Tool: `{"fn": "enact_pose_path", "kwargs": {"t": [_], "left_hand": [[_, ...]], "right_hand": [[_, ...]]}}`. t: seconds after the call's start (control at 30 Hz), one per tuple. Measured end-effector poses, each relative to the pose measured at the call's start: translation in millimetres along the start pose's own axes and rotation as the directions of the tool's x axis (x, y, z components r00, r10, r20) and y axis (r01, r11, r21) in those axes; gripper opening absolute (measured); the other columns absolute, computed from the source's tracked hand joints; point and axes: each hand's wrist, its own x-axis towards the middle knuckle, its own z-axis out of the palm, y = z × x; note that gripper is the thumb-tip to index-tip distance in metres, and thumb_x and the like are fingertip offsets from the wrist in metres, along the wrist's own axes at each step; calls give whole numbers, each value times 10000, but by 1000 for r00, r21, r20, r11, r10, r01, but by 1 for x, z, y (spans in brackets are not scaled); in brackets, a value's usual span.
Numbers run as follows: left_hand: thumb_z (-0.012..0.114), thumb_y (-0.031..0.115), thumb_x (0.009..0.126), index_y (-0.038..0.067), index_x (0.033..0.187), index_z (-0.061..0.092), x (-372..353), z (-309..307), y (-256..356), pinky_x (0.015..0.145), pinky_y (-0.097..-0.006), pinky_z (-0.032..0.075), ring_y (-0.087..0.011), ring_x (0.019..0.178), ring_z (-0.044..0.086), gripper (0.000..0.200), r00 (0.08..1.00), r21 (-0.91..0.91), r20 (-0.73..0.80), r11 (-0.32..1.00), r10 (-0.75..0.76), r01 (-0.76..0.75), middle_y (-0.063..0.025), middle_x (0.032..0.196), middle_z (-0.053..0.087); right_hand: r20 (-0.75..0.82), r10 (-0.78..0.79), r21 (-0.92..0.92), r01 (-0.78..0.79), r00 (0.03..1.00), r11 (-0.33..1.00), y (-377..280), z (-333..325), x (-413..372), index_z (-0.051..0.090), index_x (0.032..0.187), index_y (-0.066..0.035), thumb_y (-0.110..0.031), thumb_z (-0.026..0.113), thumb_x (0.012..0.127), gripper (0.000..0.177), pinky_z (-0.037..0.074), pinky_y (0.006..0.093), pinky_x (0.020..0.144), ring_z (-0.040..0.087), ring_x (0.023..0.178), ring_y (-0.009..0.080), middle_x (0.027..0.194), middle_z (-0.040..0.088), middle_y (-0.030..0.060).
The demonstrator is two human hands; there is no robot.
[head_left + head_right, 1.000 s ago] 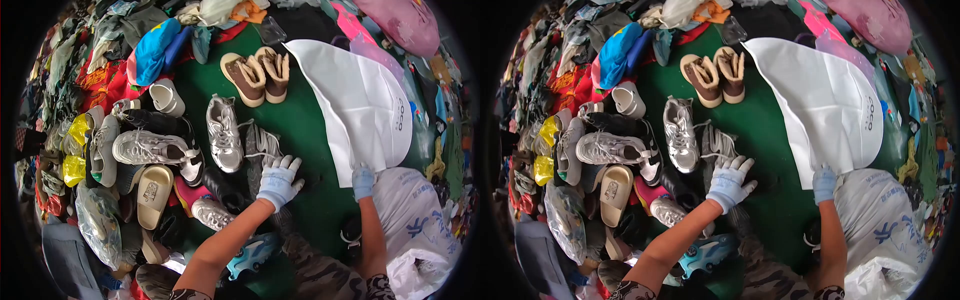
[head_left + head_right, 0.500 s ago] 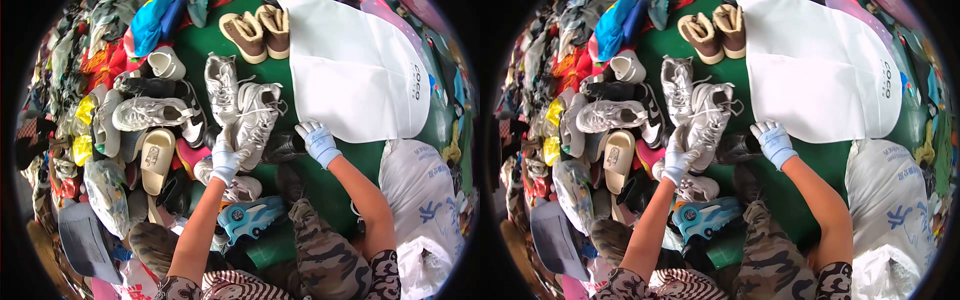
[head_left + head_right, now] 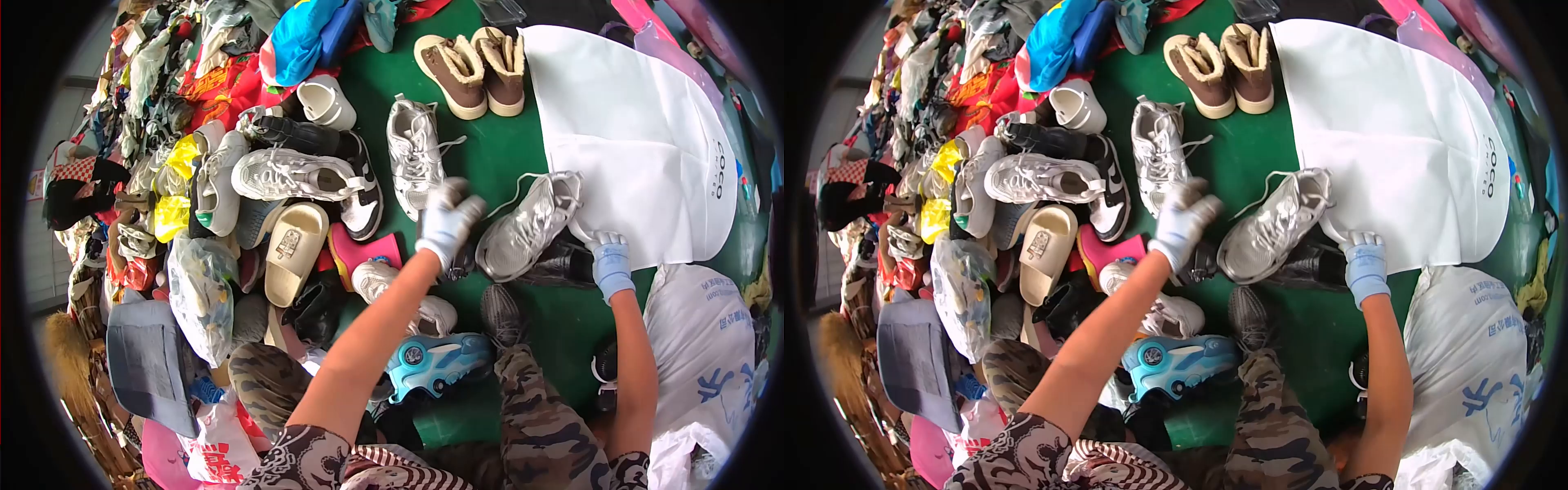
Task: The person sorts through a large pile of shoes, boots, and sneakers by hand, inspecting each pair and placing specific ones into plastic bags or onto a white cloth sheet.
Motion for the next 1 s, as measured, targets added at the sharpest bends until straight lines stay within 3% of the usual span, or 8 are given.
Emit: {"fn": "enact_pose_path", "kwargs": {"t": [0.13,0.2,0.27,0.3,0.37,0.57,0.7,1.0], "left_hand": [[633,31,720,55,1164,557,63,-47,13,848,-327,460,-289,971,578,451,798,665,-155,659,582,-352,-143,1129,570],[686,164,697,85,1298,464,87,-60,30,914,-340,437,-331,1096,539,646,964,773,-85,627,252,-95,-173,1270,497],[707,225,676,107,1341,408,117,-71,15,937,-351,430,-346,1135,518,738,994,857,-19,515,107,-39,-191,1318,459],[710,245,673,112,1350,394,114,-64,36,945,-357,427,-354,1152,507,759,999,908,-39,417,-16,42,-197,1337,442],[712,260,664,115,1312,450,115,-52,47,936,-361,433,-345,1140,521,714,999,947,-39,317,-28,46,-192,1295,490],[661,206,721,194,1123,614,81,-31,60,853,-360,471,-308,972,599,405,888,789,459,451,21,-418,-121,1064,632],[644,171,734,158,1114,620,81,28,92,846,-346,460,-294,996,585,382,626,604,779,309,-35,-735,-96,1089,609],[611,229,802,89,1106,571,29,-15,53,858,-407,442,-347,997,552,338,905,659,289,621,312,-425,-148,1091,575]], "right_hand": [[-177,236,472,-128,955,872,-8,-28,-10,631,1025,-110,-71,613,737,292,393,418,962,490,1125,326,1219,536,122],[-217,277,596,-98,936,797,-14,-37,3,622,1040,-88,-85,627,752,289,418,402,942,512,1096,316,1214,544,106],[73,342,945,-174,937,276,-25,-54,28,603,1087,-90,-119,644,757,334,423,400,937,524,1088,318,1228,539,112],[70,354,947,-174,933,271,-26,-51,40,603,1087,-90,-119,644,757,334,423,400,937,524,1088,318,1228,539,112],[-262,59,546,97,963,832,-29,-42,62,565,1147,-83,-164,670,752,417,439,397,912,553,1060,311,1270,515,120],[381,-35,516,-181,924,837,-32,-68,97,556,1136,-90,-237,778,655,549,461,364,858,594,998,304,1115,612,133],[326,-181,502,-8,928,865,-77,-75,82,593,1084,-114,-266,742,673,463,473,377,838,597,986,298,1031,643,109],[13,-4,563,-4,1000,827,-50,-65,64,608,1056,-187,-209,627,777,281,493,404,783,631,866,300,971,646,104]]}}
